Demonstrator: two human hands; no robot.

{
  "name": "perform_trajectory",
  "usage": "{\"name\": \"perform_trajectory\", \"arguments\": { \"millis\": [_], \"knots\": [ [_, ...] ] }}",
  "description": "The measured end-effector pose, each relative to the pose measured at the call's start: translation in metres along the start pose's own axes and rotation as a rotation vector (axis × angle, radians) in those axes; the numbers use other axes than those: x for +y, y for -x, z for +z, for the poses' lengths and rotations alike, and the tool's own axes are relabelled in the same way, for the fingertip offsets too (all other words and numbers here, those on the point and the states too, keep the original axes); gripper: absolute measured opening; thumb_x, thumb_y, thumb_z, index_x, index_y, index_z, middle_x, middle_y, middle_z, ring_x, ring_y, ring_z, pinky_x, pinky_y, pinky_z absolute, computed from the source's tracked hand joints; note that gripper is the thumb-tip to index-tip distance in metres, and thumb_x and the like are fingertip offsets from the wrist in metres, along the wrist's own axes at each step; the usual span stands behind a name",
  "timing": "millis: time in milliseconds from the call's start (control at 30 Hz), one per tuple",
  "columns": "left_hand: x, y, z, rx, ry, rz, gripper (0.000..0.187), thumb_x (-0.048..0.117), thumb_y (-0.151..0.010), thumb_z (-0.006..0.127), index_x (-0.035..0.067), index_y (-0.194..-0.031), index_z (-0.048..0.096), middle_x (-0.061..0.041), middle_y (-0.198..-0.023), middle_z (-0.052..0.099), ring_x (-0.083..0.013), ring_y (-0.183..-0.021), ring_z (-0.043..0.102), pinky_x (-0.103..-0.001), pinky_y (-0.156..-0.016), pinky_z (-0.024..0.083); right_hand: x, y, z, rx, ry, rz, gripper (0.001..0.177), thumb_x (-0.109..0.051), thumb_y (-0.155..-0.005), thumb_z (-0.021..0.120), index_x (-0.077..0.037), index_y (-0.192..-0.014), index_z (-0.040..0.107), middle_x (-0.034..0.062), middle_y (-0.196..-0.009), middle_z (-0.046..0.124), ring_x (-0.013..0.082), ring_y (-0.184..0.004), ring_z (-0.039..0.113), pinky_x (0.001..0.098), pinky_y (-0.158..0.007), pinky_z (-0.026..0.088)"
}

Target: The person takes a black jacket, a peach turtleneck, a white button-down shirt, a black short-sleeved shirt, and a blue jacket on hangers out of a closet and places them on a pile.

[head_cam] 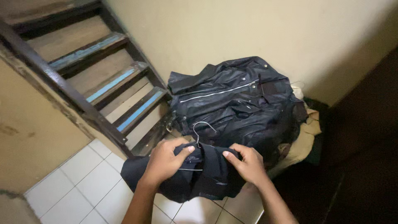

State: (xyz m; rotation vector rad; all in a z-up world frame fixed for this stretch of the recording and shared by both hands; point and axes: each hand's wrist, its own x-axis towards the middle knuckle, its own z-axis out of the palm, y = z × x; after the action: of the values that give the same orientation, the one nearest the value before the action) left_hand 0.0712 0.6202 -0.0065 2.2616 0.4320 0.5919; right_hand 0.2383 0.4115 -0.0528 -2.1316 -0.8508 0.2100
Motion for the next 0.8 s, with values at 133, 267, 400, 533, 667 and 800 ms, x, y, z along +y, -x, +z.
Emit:
{"name": "perform_trajectory", "arguments": {
  "millis": [133,267,400,533,667,800],
  "knots": [
    [-0.005,-0.029,0.001,-0.021,0.097,0.06,0.026,0.031,-0.083,0.076,0.008,-0.096,0.077,-0.011,-0.09,0.078,-0.0264,-0.082,0.076,-0.035,-0.072,0.055,0.009,-0.014,0.002,0.127,-0.005,-0.019,0.029,-0.04,-0.083,0.073,-0.012,-0.088,0.078,0.0065,-0.064,0.07,0.0173,-0.057,0.065,0.0318,-0.061,0.05],
    [-0.015,-0.062,0.003,-0.041,0.132,0.157,0.028,0.029,-0.082,0.078,0.005,-0.095,0.076,-0.01,-0.094,0.078,-0.0254,-0.086,0.075,-0.035,-0.073,0.055,0.016,-0.03,0.001,0.219,-0.002,-0.052,0.029,-0.038,-0.084,0.075,-0.01,-0.09,0.077,0.0065,-0.067,0.071,0.014,-0.06,0.068,0.0295,-0.063,0.051],
    [-0.036,-0.097,-0.005,-0.051,0.21,0.285,0.028,0.026,-0.083,0.079,0.003,-0.097,0.075,-0.011,-0.096,0.078,-0.0237,-0.09,0.076,-0.033,-0.082,0.056,0.007,-0.053,0.0,0.249,0.078,0.095,0.029,-0.039,-0.084,0.076,-0.011,-0.092,0.078,0.0103,-0.065,0.068,0.0176,-0.06,0.065,0.0324,-0.062,0.049],
    [-0.06,-0.137,-0.029,-0.174,0.249,0.29,0.037,0.027,-0.076,0.084,0.001,-0.1,0.073,-0.011,-0.097,0.078,-0.024,-0.093,0.076,-0.033,-0.086,0.055,-0.011,-0.076,0.004,0.32,0.054,0.046,0.027,-0.038,-0.083,0.075,-0.012,-0.09,0.078,0.0026,-0.066,0.073,0.0116,-0.06,0.067,0.0303,-0.061,0.049],
    [-0.087,-0.175,-0.05,-0.233,0.23,0.381,0.048,0.03,-0.069,0.089,-0.001,-0.102,0.072,-0.013,-0.101,0.077,-0.0264,-0.097,0.074,-0.034,-0.086,0.054,-0.022,-0.1,0.008,0.352,-0.027,0.132,0.024,-0.032,-0.085,0.076,-0.009,-0.09,0.077,-0.0008,-0.065,0.068,0.0084,-0.059,0.059,0.028,-0.058,0.045],
    [-0.112,-0.211,-0.067,-0.183,0.166,0.418,0.047,0.034,-0.07,0.088,0.0,-0.1,0.073,-0.012,-0.104,0.077,-0.0265,-0.099,0.075,-0.034,-0.087,0.056,-0.024,-0.12,0.014,0.379,-0.2,0.066,0.02,-0.022,-0.09,0.076,-0.002,-0.089,0.074,-0.0051,-0.073,0.065,0.0034,-0.069,0.054,0.0227,-0.062,0.044]
  ]
}}
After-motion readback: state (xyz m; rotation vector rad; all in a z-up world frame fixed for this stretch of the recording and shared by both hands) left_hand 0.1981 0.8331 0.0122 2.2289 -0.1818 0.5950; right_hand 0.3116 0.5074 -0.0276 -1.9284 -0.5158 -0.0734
